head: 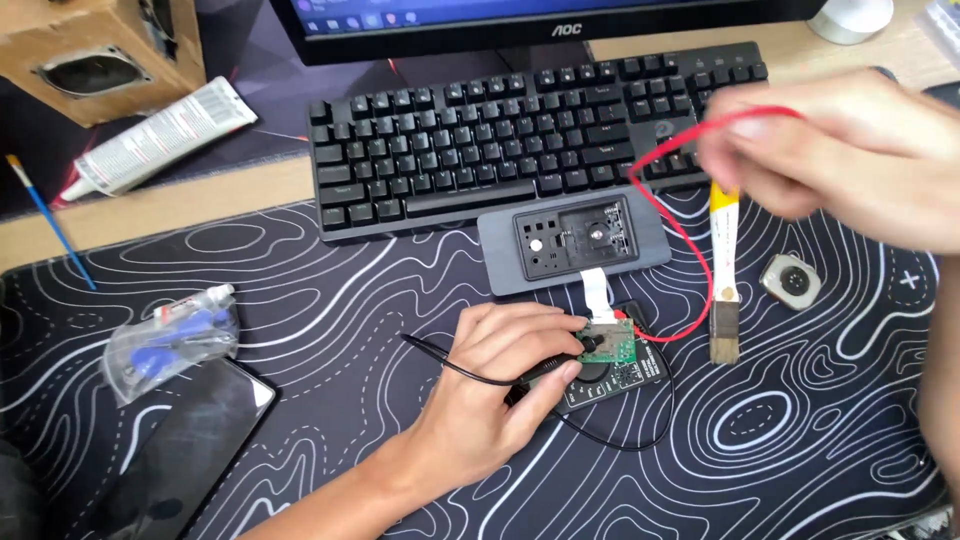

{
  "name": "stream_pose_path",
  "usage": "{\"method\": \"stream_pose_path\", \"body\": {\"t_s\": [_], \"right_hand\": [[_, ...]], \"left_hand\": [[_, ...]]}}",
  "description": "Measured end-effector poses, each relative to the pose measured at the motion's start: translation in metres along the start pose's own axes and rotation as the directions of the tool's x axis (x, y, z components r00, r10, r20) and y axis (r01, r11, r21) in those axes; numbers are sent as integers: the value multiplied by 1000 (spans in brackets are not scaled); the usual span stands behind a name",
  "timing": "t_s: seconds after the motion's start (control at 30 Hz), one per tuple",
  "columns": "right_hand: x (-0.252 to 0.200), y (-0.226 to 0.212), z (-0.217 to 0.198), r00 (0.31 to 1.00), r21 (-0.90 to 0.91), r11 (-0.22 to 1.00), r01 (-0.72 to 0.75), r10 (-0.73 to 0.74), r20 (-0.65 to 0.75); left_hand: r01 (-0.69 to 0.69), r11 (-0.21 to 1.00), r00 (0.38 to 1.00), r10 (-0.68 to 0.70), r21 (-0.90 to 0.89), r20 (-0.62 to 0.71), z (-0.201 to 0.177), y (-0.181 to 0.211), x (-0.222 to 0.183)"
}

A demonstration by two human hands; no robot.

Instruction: Testing a small circuit board using a digital multimeter on a desk.

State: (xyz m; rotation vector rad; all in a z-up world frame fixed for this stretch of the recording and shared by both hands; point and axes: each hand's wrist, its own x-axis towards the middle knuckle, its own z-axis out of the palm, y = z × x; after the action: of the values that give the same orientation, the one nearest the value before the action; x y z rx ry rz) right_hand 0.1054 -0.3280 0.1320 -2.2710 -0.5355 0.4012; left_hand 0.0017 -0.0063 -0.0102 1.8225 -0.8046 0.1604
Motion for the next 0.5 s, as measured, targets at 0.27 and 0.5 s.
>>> {"method": "stream_pose_path", "body": {"t_s": [0.27,0.5], "right_hand": [[-46,19,87,928,820,465,334,-317,-198],[-44,-2,134,831,577,603,551,-455,-320]], "left_hand": [[0,1000,1000,0,-5,10,0,2,1],[-2,1000,1000,2,30,-5,2,3,2]]}}
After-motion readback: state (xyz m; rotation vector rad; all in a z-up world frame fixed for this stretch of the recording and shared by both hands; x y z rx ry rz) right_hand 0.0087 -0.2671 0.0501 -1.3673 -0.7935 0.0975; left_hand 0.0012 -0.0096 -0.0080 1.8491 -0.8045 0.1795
